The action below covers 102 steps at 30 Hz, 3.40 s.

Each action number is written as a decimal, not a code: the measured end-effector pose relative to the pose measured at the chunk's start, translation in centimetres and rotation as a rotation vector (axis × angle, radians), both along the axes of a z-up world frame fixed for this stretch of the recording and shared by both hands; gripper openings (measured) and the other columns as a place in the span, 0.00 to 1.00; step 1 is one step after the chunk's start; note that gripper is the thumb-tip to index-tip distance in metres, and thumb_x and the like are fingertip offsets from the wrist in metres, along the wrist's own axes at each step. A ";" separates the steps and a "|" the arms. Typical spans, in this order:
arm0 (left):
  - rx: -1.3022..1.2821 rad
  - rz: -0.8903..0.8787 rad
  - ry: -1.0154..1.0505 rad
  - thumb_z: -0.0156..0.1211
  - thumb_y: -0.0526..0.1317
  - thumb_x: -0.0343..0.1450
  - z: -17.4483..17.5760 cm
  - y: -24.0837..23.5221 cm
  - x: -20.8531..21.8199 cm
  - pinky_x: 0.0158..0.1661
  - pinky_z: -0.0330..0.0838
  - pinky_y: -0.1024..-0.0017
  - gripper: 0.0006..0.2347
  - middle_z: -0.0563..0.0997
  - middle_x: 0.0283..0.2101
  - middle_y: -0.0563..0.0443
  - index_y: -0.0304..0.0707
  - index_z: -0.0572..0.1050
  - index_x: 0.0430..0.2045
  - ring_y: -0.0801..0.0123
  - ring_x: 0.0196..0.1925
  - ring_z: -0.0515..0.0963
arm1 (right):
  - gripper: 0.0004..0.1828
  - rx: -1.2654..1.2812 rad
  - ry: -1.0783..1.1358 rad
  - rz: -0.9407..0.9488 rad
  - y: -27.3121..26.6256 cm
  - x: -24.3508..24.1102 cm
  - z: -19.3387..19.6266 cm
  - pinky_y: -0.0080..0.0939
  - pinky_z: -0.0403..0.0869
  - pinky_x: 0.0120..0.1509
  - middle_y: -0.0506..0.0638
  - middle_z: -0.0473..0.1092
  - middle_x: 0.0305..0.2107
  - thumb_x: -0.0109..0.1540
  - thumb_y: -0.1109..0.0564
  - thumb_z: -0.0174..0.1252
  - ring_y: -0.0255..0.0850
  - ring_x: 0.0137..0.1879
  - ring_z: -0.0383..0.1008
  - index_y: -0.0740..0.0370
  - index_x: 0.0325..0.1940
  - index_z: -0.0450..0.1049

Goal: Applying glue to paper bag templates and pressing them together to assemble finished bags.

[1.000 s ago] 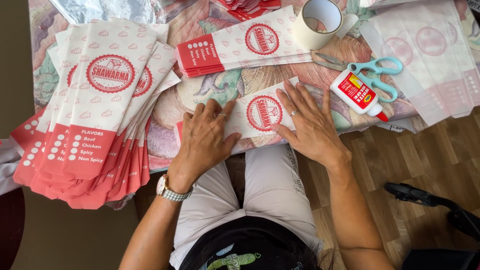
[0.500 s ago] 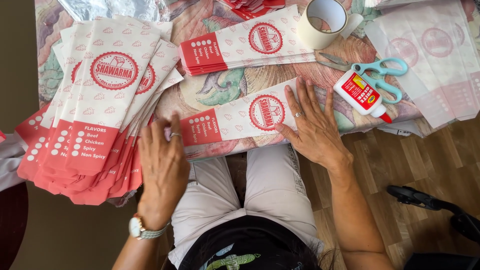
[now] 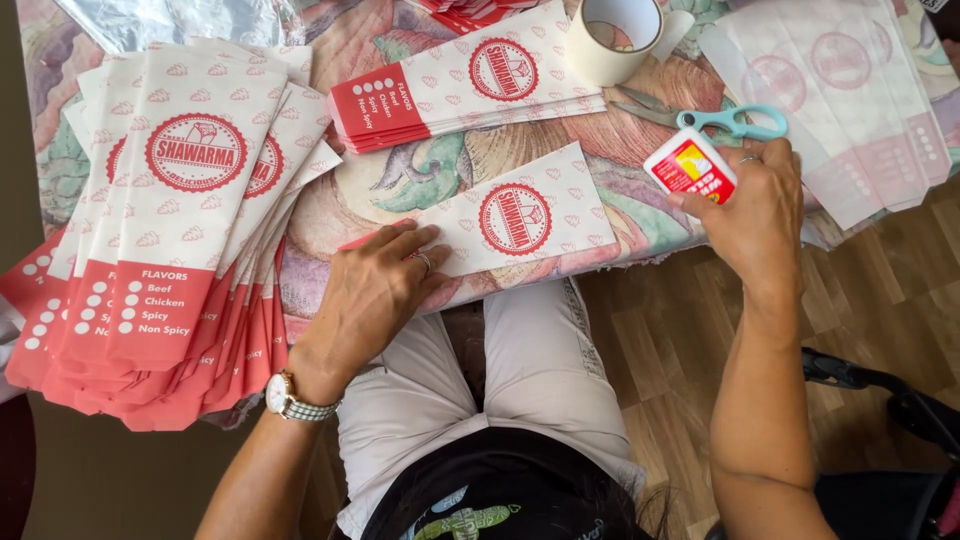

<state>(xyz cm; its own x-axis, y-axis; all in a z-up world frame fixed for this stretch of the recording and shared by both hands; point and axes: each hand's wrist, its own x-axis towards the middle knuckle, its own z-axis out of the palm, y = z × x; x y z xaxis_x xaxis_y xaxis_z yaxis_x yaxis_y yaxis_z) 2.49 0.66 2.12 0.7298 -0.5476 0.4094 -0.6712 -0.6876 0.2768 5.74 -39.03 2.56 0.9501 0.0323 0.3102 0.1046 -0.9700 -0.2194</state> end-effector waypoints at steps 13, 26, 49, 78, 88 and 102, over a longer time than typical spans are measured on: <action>0.020 -0.048 0.089 0.60 0.34 0.71 1.6 1.0 2.6 0.20 0.67 0.64 0.06 0.79 0.18 0.42 0.28 0.81 0.28 0.56 0.12 0.73 | 0.29 1.527 -0.262 0.156 0.0 -5.7 -0.7 0.44 0.85 0.54 0.53 0.72 0.48 0.63 0.75 0.62 0.40 0.46 0.77 0.59 0.63 0.61; 0.095 0.093 0.499 0.55 0.41 0.74 3.8 1.2 4.6 0.36 0.75 0.49 0.12 0.81 0.19 0.35 0.34 0.76 0.22 0.35 0.29 0.83 | 0.30 1.218 -0.381 0.010 2.7 -4.6 -5.0 0.50 0.80 0.62 0.60 0.75 0.39 0.52 0.67 0.80 0.47 0.51 0.80 0.64 0.50 0.70; -0.030 0.023 0.782 0.57 0.48 0.69 2.0 2.5 8.7 0.41 0.74 0.50 0.12 0.82 0.27 0.34 0.38 0.81 0.30 0.38 0.38 0.84 | 0.27 1.344 -0.114 0.373 23.3 -4.7 -4.7 0.40 0.76 0.55 0.57 0.75 0.30 0.48 0.64 0.80 0.36 0.41 0.77 0.67 0.42 0.70; -0.040 -0.057 0.168 0.64 0.45 0.69 -1.9 1.3 -1.5 0.64 0.63 0.49 0.16 0.72 0.64 0.31 0.50 0.81 0.51 0.35 0.67 0.68 | 0.30 1.928 0.035 0.319 15.7 -10.2 -7.0 0.54 0.54 0.83 0.61 0.50 0.76 0.65 0.50 0.58 0.53 0.80 0.51 0.54 0.70 0.62; -0.131 -0.015 0.054 0.63 0.41 0.71 -2.4 0.7 -2.2 0.68 0.60 0.50 0.13 0.66 0.70 0.32 0.46 0.81 0.50 0.38 0.71 0.66 | 0.24 1.941 0.019 0.331 12.7 -9.7 -6.1 0.53 0.54 0.84 0.63 0.47 0.76 0.66 0.52 0.57 0.55 0.81 0.50 0.54 0.66 0.64; -0.173 0.149 -0.045 0.60 0.30 0.65 -0.2 -1.0 -4.8 0.33 0.70 0.68 0.07 0.83 0.40 0.51 0.35 0.79 0.34 0.63 0.33 0.73 | 0.26 0.403 -0.078 -0.066 0.8 1.1 0.2 0.40 0.71 0.38 0.58 0.73 0.34 0.53 0.68 0.77 0.43 0.34 0.70 0.71 0.50 0.73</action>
<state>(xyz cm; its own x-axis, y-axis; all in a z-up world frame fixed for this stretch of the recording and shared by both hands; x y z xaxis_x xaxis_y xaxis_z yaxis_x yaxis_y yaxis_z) -2.27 -0.38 1.93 0.7762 -0.3539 0.5218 -0.5800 -0.7253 0.3708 6.88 -38.24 2.78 0.9190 -0.1669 0.3571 0.0763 -0.8135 -0.5766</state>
